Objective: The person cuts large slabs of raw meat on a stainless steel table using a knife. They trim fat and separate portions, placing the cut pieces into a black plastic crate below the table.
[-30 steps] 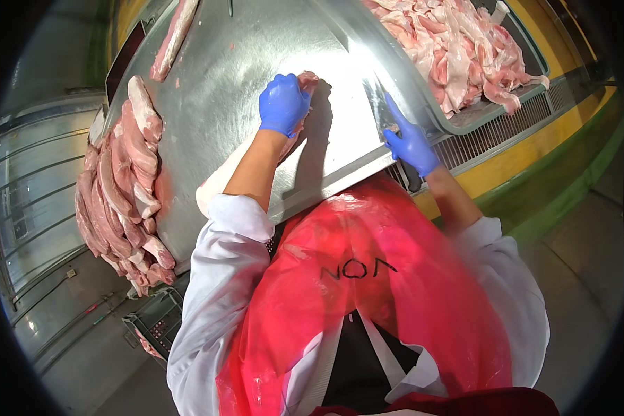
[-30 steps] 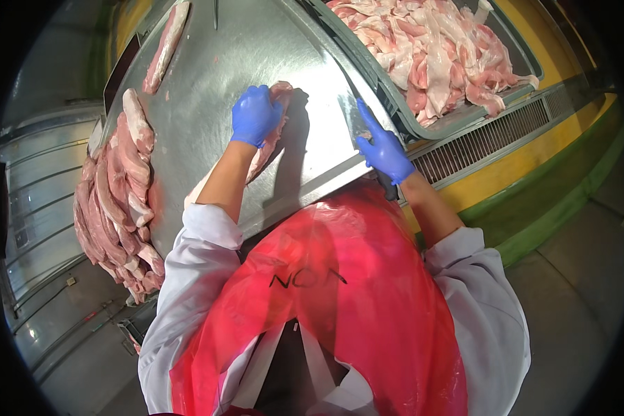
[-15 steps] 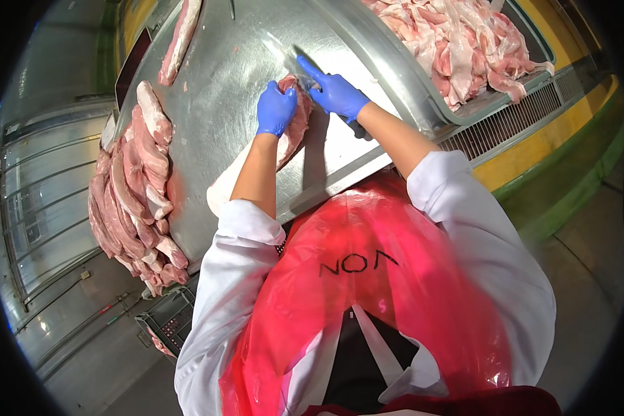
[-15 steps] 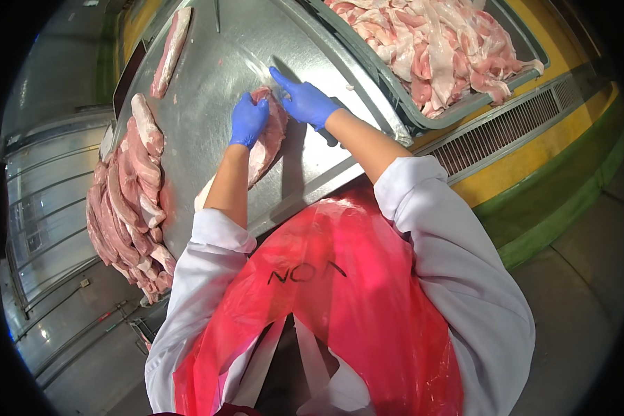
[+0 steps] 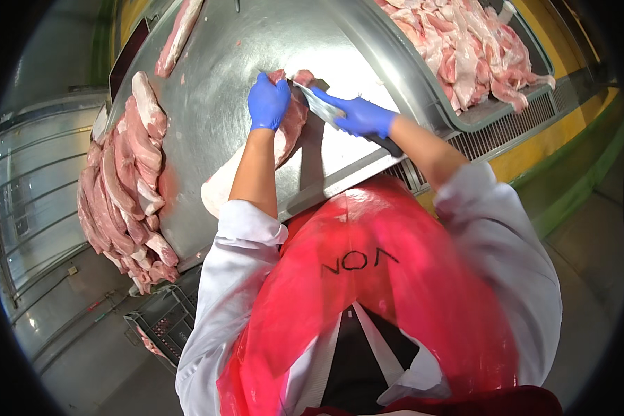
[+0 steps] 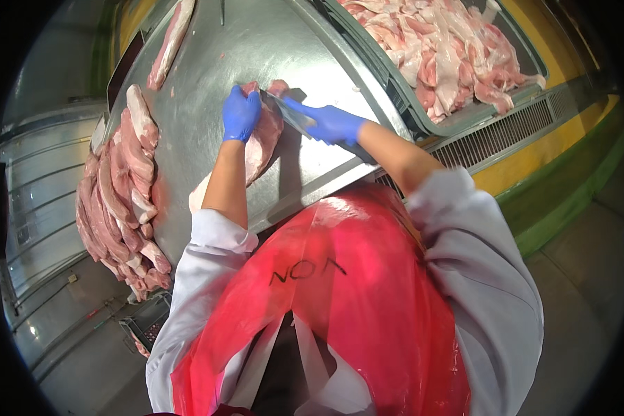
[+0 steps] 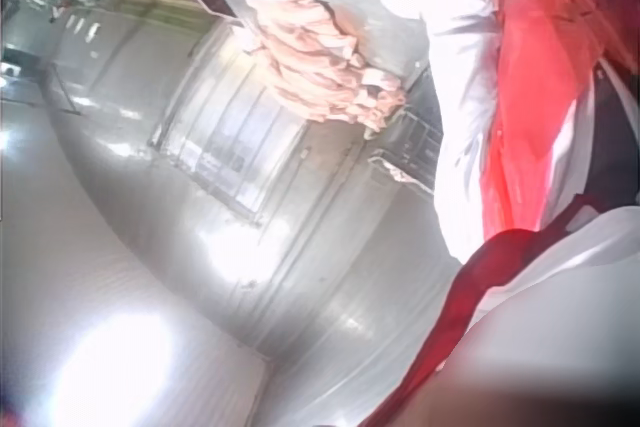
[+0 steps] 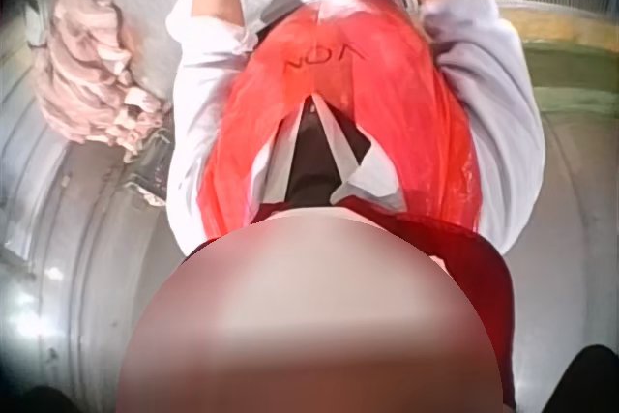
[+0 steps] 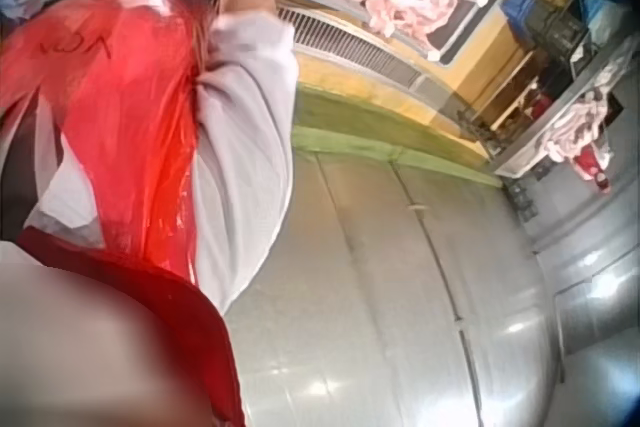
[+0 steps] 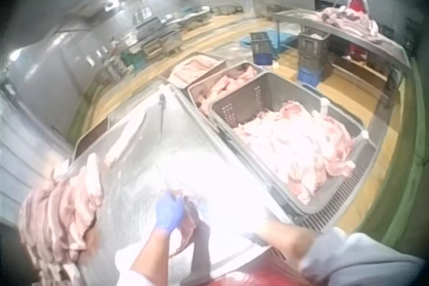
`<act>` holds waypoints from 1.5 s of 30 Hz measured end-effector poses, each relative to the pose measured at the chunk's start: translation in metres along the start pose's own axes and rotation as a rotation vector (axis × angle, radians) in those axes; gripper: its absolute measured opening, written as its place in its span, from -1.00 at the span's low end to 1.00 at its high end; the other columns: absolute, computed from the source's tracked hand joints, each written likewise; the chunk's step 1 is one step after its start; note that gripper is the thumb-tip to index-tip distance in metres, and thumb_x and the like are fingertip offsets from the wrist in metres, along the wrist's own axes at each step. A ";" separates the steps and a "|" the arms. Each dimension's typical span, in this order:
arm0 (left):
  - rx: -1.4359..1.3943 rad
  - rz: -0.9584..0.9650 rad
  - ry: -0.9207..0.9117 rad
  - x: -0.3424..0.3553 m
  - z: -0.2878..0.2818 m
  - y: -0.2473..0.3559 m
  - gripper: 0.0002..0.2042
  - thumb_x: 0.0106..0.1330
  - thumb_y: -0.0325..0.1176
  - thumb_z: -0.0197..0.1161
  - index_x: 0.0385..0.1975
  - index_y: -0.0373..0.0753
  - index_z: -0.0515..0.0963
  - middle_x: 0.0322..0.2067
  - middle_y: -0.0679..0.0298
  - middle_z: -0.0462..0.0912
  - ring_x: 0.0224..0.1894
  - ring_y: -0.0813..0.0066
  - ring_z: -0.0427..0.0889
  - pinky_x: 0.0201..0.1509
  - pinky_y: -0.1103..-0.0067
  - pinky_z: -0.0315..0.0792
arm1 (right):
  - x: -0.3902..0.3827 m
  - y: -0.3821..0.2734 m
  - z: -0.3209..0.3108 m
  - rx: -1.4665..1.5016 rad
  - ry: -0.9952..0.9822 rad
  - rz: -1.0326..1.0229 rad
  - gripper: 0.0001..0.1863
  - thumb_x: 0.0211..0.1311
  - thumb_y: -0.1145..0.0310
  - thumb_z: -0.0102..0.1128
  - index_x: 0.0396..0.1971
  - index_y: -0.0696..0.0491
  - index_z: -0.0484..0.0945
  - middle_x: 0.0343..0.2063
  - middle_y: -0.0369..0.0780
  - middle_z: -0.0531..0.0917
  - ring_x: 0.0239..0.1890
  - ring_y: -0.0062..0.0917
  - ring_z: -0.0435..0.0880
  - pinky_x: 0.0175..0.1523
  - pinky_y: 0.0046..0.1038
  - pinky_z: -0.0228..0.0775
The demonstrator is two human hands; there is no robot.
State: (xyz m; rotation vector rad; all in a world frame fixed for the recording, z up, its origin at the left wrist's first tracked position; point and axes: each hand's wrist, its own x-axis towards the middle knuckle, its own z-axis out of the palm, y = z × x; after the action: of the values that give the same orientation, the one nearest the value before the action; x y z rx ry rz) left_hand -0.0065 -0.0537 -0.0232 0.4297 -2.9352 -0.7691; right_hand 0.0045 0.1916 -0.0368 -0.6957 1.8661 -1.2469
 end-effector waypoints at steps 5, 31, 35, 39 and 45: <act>0.086 0.140 -0.114 -0.005 -0.003 0.020 -0.67 0.34 -0.18 0.18 -0.13 -0.36 0.56 -0.21 -0.19 0.70 -0.06 -0.16 0.69 -0.05 0.19 0.53 | 0.058 0.017 0.007 0.000 0.026 0.061 -0.12 0.29 0.38 -0.08 0.57 -0.44 -0.13 -0.53 -0.19 0.62 -0.60 -0.52 0.57 -0.39 -0.41 0.55; -0.820 0.042 0.633 -0.023 0.008 0.045 -0.76 0.27 -0.41 0.08 -0.13 -0.41 0.36 -0.52 -0.09 0.61 -0.47 -0.02 0.65 -0.38 0.26 0.49 | 0.059 -0.004 0.149 0.180 0.035 0.238 -0.42 0.47 0.33 0.10 0.41 0.04 0.20 -0.01 -0.21 0.50 -0.16 -0.54 0.57 -0.10 -0.43 0.49; -0.823 0.126 0.661 -0.045 0.009 0.055 -0.78 0.26 -0.49 0.05 -0.13 -0.42 0.34 -0.52 -0.10 0.58 -0.45 -0.02 0.65 -0.35 0.27 0.49 | 0.076 -0.010 0.157 0.159 0.095 0.190 -0.37 0.49 0.33 0.07 0.47 0.03 0.09 0.22 -0.16 0.38 0.06 -0.51 0.53 0.06 -0.41 0.45; -0.722 0.159 0.710 -0.051 -0.012 0.049 -0.78 0.26 -0.51 0.04 -0.13 -0.42 0.33 -0.49 -0.14 0.58 -0.43 -0.07 0.64 -0.33 0.23 0.48 | 0.119 -0.035 0.156 0.131 0.023 0.346 -0.32 0.50 0.33 0.04 0.52 0.00 0.01 0.32 -0.11 0.33 0.14 -0.50 0.53 0.11 -0.39 0.46; -0.899 0.217 0.823 -0.065 -0.040 0.059 -0.78 0.25 -0.52 0.04 -0.13 -0.42 0.30 -0.48 -0.16 0.55 -0.42 -0.18 0.61 -0.33 0.18 0.45 | 0.130 -0.021 0.187 0.012 0.166 0.104 -0.30 0.43 0.45 0.00 0.53 0.00 0.04 -0.41 -0.21 0.58 -0.52 -0.62 0.54 -0.42 -0.51 0.45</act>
State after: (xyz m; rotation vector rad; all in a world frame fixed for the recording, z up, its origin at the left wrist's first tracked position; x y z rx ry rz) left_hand 0.0473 -0.0044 0.0399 0.2366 -1.6389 -1.3373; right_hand 0.0892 -0.0121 -0.0982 -0.4941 2.0006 -1.2803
